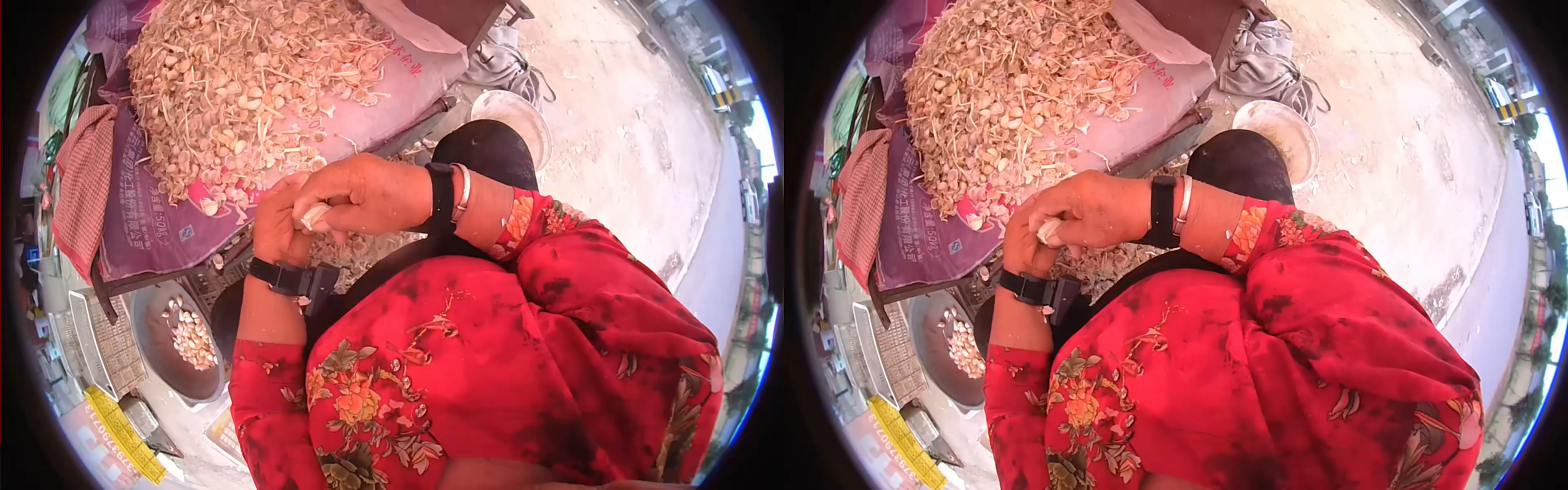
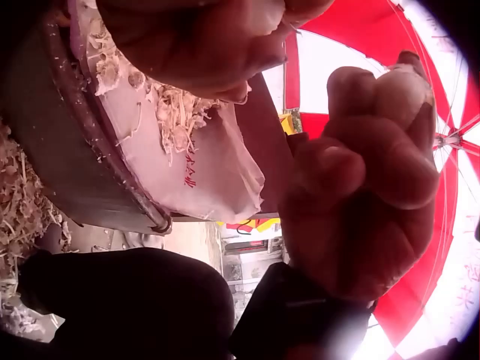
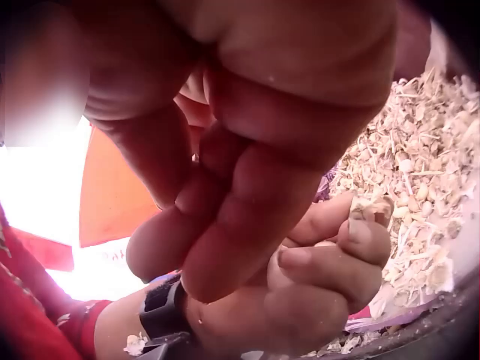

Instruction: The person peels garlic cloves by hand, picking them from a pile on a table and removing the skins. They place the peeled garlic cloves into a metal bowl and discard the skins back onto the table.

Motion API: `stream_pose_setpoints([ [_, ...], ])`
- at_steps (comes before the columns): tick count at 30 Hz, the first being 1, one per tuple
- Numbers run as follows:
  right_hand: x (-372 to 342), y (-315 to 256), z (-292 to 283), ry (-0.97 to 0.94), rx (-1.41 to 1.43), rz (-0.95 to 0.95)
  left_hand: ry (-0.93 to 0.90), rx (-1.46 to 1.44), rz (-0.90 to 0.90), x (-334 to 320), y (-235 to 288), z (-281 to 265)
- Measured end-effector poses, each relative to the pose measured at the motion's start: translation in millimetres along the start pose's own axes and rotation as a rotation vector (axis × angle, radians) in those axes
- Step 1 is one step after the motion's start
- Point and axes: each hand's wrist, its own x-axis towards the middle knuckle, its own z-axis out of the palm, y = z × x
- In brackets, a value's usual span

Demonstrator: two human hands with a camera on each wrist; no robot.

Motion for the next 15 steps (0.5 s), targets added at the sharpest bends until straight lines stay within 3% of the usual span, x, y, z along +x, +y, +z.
stream_pose_setpoints([
  [2,7.1,3.1,6.0,-0.019,0.216,-0.079,-0.169,0.631,0.311,6.3,21.4,11.5],
  [3,-51.9,-14.8,-19.8,-0.016,0.221,0.015,-0.144,0.317,0.157,27.9,2.9,83.5],
  [5,-66.0,-31.9,-27.1,-0.021,0.282,0.043,-0.069,-0.136,-0.181,55.2,26.6,122.4],
  [6,-72.2,-40.4,-31.5,0.012,0.267,0.019,-0.035,0.064,-0.071,65.7,36.0,142.8],
  [10,-112.5,-68.1,-54.1,0.134,0.278,-0.101,-0.189,0.024,-0.213,103.3,61.6,222.8],
  [12,-128.1,-81.1,-60.7,0.166,0.250,-0.177,-0.279,-0.008,-0.213,115.0,62.2,241.3],
  [15,-142.3,-83.6,-62.3,0.120,0.374,-0.200,-0.273,0.021,-0.248,124.8,47.9,236.5],
])
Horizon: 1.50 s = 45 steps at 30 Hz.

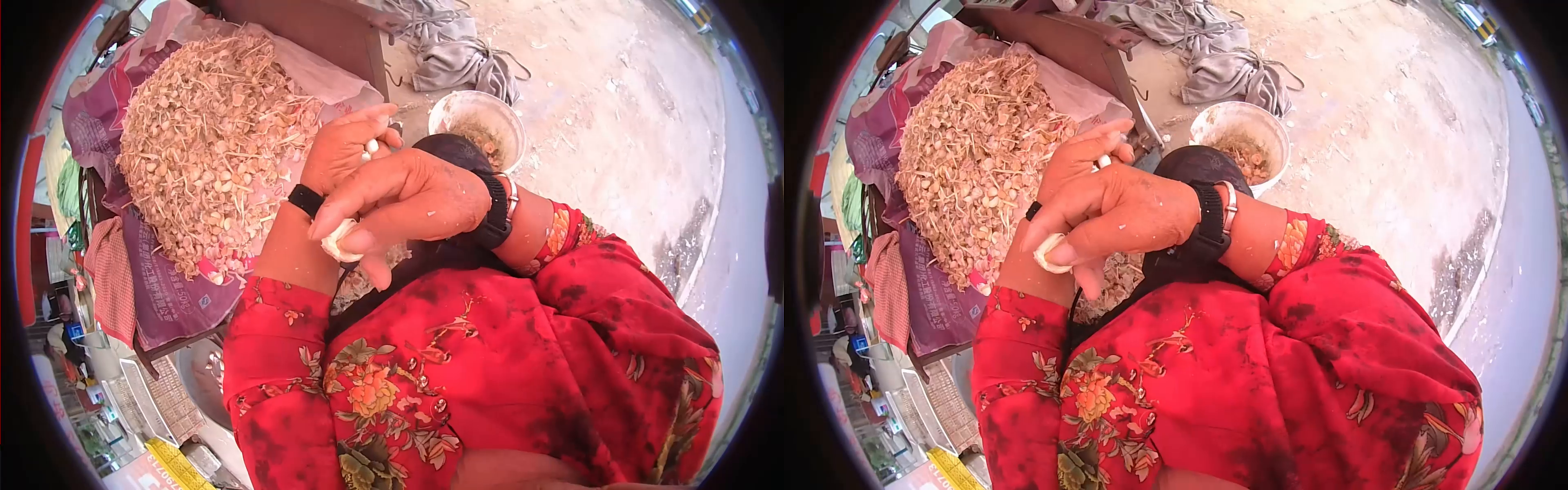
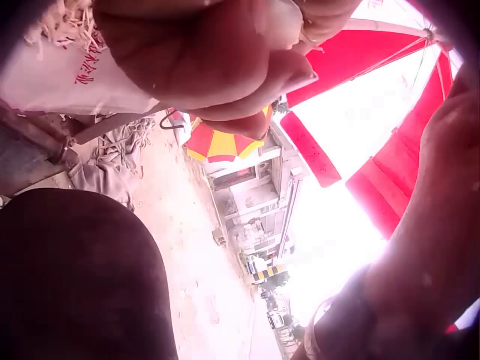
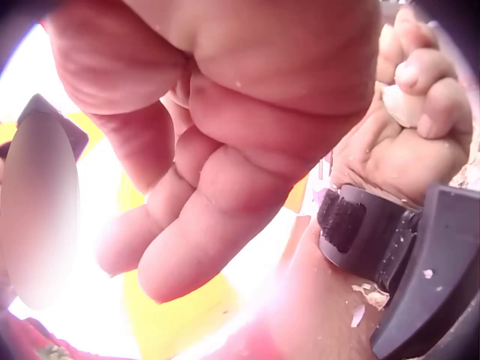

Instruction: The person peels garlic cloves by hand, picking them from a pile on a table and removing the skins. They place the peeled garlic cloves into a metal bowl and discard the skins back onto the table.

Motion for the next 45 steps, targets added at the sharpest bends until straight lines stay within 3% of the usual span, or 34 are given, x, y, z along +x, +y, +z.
stream_pose_setpoints([
  [1,-4.3,-5.3,3.3,0.022,0.065,0.042,0.116,0.022,0.152,-15.8,-7.2,13.2],
  [5,6.5,-27.7,11.2,-0.291,0.192,-0.062,0.153,-0.139,-0.140,-31.1,-29.6,-22.0],
  [9,36.3,-4.3,58.6,-0.709,0.556,-0.227,0.138,-0.184,-0.144,-78.1,-48.3,-55.9],
  [13,47.7,18.0,89.4,-0.856,0.667,-0.183,0.184,-0.313,-0.115,-109.4,-60.2,-78.4],
  [27,107.9,92.8,116.2,-0.883,0.745,0.002,0.299,-0.521,0.054,-172.6,-73.0,-165.5],
  [45,139.8,124.3,79.8,-0.807,0.746,0.009,0.367,-0.665,0.110,-202.2,-82.9,-185.6],
])
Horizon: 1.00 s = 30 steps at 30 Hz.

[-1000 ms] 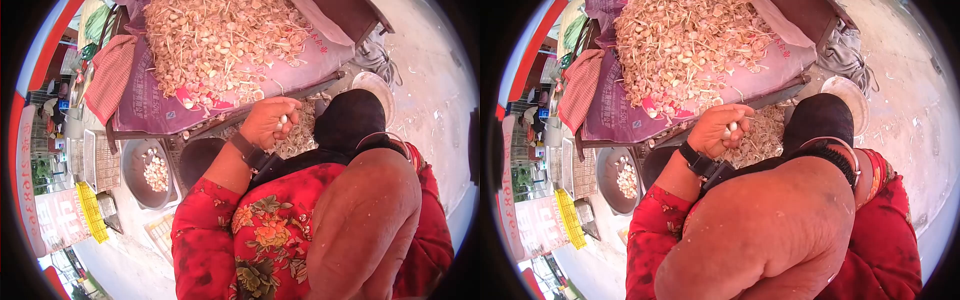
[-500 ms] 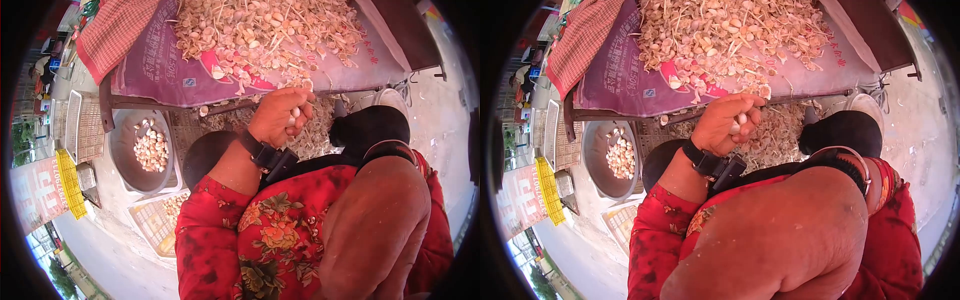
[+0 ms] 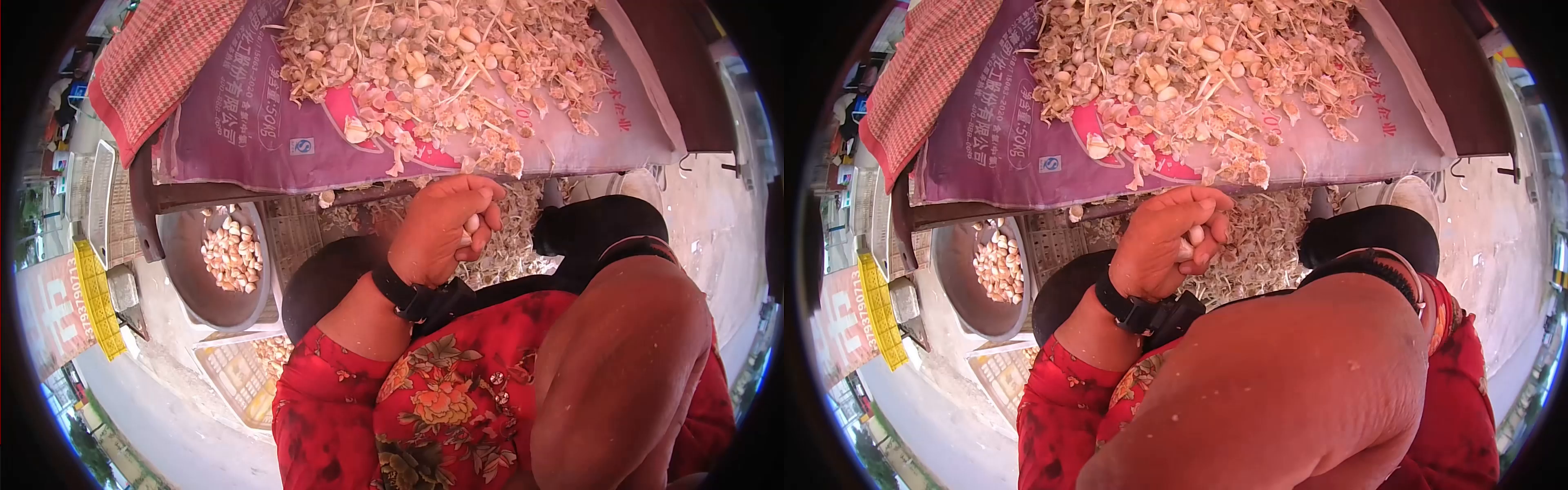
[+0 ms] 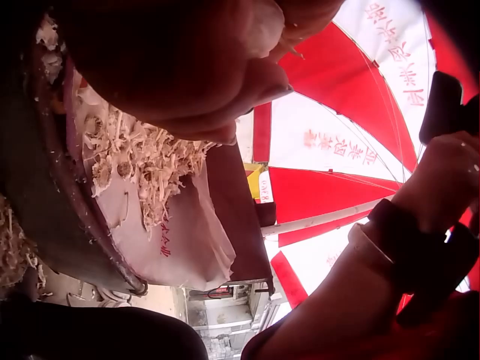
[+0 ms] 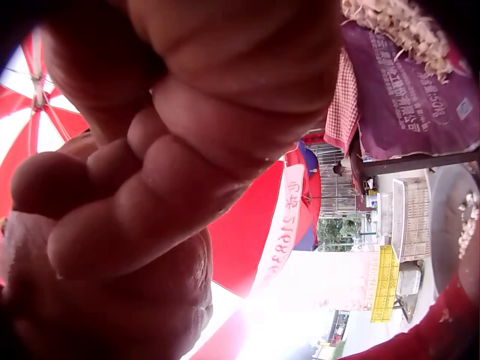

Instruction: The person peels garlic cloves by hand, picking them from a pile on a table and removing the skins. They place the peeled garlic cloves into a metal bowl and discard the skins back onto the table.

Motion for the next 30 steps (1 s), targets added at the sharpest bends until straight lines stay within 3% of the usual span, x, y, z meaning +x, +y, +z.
stream_pose_setpoints([
  [3,49.1,8.9,-5.3,0.019,0.094,-0.069,0.020,0.006,0.025,-3.9,4.3,-1.5],
  [8,54.2,-34.8,-33.6,0.089,-0.157,0.118,-0.012,-0.068,0.056,-9.3,12.8,-1.5],
  [10,39.6,-30.1,-41.7,0.347,-0.196,0.113,-0.031,-0.146,0.022,-6.5,7.1,-2.9],
  [13,26.5,-33.2,-44.5,0.871,-0.609,0.422,-0.118,-0.200,-0.009,-10.3,10.5,0.1],
  [19,22.8,-20.7,-48.0,0.933,-0.963,0.643,-0.123,-0.187,0.035,-17.0,3.1,-2.6],
  [26,28.8,-15.9,-91.6,0.907,-1.323,0.620,-0.131,-0.285,0.211,-74.2,23.2,-21.1],
  [29,37.1,-8.9,-126.6,0.783,-1.393,0.646,-0.143,-0.270,0.366,-115.9,45.2,-52.9],
  [30,36.7,-1.2,-155.5,0.577,-1.618,0.612,-0.066,-0.284,0.462,-138.6,54.7,-75.0],
])
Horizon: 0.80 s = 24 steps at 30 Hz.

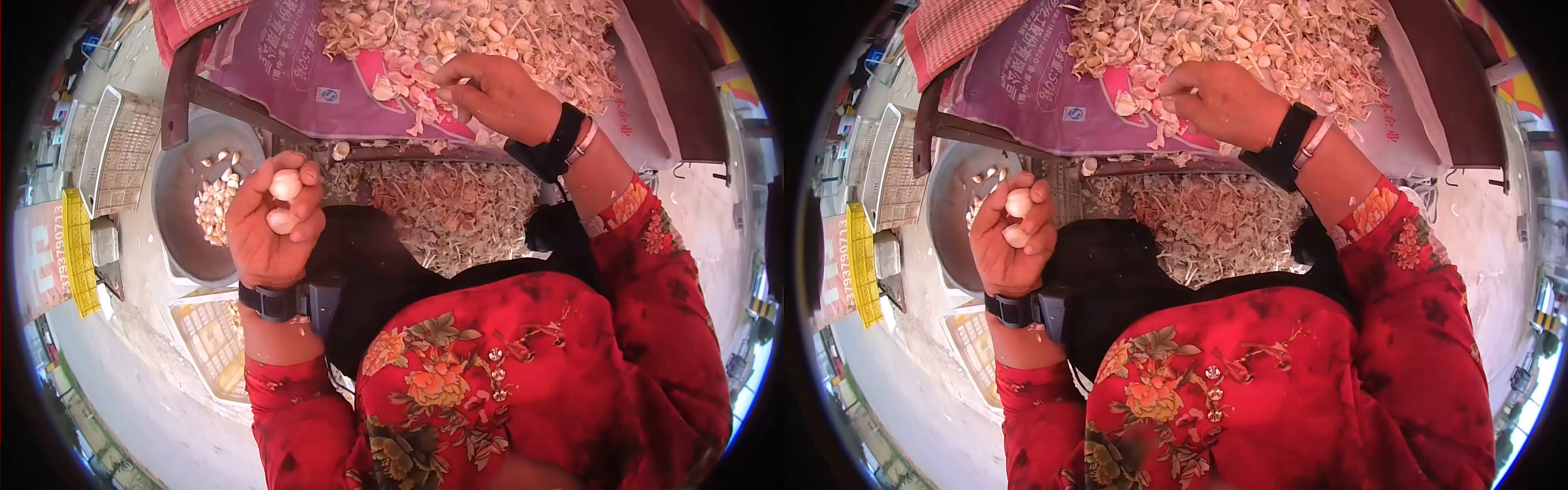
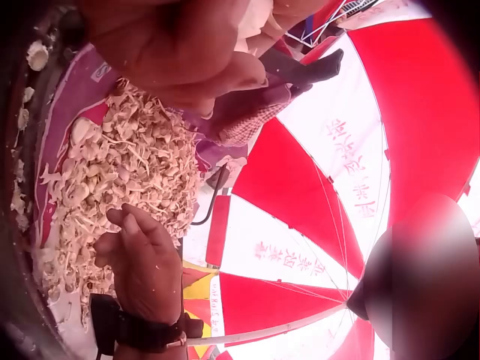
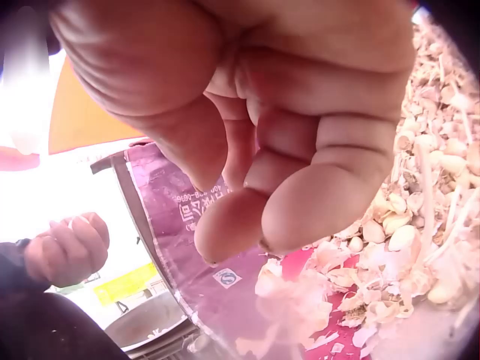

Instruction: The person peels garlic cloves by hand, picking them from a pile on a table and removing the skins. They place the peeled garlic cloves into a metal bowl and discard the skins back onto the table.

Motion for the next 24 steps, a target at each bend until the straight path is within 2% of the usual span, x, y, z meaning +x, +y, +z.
stream_pose_setpoints([
  [1,11.2,6.3,5.7,-0.002,-0.076,-0.040,0.061,0.004,0.096,-15.7,23.2,-19.1],
  [3,30.1,9.1,16.6,-0.004,-0.226,-0.120,0.069,0.071,0.184,-38.6,60.9,-63.6],
  [5,47.9,8.7,24.7,-0.069,-0.352,-0.095,0.506,0.121,0.358,-60.7,89.4,-98.5],
  [6,56.0,11.7,30.2,-0.080,-0.392,-0.109,0.543,0.282,0.307,-74.8,98.1,-107.1],
  [8,66.0,9.0,38.9,-0.093,-0.471,-0.148,0.738,0.381,0.304,-101.0,111.9,-143.6],
  [9,71.5,6.3,41.2,-0.131,-0.514,-0.106,0.831,0.431,0.300,-108.5,115.0,-153.0],
  [10,76.7,3.7,44.6,-0.173,-0.557,-0.062,0.963,0.543,0.366,-109.7,104.5,-134.1],
  [13,89.7,10.6,53.8,-0.259,-0.621,0.014,0.854,0.599,0.422,-109.0,87.2,-101.6],
  [15,93.8,11.3,56.3,-0.319,-0.609,0.076,0.671,0.623,0.386,-97.4,71.4,-64.5],
  [18,91.1,27.2,60.9,-0.169,-0.554,0.072,0.428,0.672,0.256,-73.3,47.3,-11.5],
  [21,77.9,17.0,46.4,-0.138,-0.107,0.292,0.312,0.730,0.104,-38.7,16.0,26.4],
  [22,67.1,12.1,43.1,-0.075,-0.026,0.293,0.303,0.768,0.040,-24.5,4.7,35.3],
  [24,43.1,-1.3,34.0,-0.070,-0.027,0.263,0.312,0.937,-0.012,5.6,-21.7,45.3],
])
